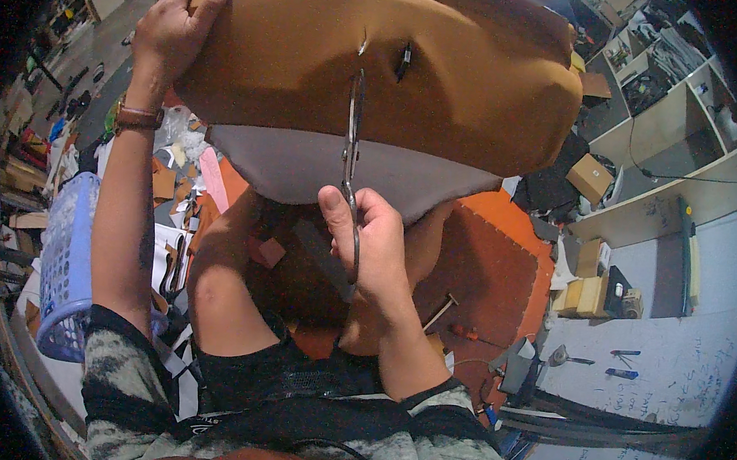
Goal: The person staples fabric to a cushion using a staple gun, then trims excess fabric with scissors. They smooth the finished cushion and place it on the floor.
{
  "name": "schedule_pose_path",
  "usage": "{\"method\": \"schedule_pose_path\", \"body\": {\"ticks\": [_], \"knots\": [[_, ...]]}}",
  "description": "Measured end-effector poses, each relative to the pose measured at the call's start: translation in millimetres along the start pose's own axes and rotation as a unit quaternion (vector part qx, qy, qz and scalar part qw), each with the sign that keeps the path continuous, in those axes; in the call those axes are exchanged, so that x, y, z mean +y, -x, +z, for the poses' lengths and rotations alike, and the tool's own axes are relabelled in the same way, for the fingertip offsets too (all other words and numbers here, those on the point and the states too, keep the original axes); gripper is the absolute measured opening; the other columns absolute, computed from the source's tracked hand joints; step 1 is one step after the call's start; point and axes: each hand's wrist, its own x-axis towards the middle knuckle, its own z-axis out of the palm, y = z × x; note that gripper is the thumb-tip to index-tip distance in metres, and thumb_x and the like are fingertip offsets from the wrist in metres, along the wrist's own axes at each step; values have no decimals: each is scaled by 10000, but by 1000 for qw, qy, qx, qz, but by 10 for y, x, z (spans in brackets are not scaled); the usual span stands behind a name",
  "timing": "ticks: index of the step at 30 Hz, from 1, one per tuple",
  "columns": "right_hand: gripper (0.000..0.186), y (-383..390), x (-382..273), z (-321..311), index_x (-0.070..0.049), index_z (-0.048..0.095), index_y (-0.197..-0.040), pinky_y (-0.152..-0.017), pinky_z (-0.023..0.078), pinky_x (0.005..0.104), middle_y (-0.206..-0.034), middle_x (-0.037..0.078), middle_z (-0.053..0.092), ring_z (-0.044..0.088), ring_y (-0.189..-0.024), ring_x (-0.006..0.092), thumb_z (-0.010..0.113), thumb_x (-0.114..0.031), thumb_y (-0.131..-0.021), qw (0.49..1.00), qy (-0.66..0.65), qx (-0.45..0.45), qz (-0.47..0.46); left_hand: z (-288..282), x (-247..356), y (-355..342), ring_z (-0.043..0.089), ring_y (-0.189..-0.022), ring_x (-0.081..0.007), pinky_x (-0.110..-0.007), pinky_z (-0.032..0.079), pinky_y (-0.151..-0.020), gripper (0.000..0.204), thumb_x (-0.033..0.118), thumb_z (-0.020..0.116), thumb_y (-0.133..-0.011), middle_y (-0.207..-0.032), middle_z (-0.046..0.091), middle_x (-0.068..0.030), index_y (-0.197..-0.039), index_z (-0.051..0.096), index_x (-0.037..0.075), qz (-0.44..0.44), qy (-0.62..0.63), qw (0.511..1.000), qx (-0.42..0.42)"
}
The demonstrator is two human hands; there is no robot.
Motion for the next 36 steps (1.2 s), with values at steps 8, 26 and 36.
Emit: {"method": "schedule_pose_path", "body": {"ticks": [8, 26, 36], "knots": [[471, -76, 166, 32, -96, 588, -842, -514, 428, 214, -690, -40, 560, 520, -575, 44, 724, -522, -989, 998, 42, 23, -45, 2, 47, 45, 718, -982, -470, -536, 573, -839, 698, 740, 504, -938, -1010, 741, -278, -1314, 718, 193, -1, -20, 1000, 17], [531, -539, 631, 143, -46, 595, -770, -564, 401, 263, -626, -45, 522, 450, -626, 62, 902, -474, -841, 955, 78, 153, -240, 97, -77, 99, 718, -1023, -434, -512, 577, -869, 617, 721, 507, -957, -1039, 746, -239, -1416, 645, 333, -5, -18, 1000, -2], [479, -72, 139, -22, -64, 569, -741, -553, 368, 237, -620, -61, 499, 437, -602, 46, 876, -397, -894, 958, 214, 126, -142, -7, -123, 261, 723, -1015, -407, -506, 581, -885, 648, 737, 527, -943, -1043, 753, -221, -1397, 669, 296, 17, -15, 999, 28]]}}
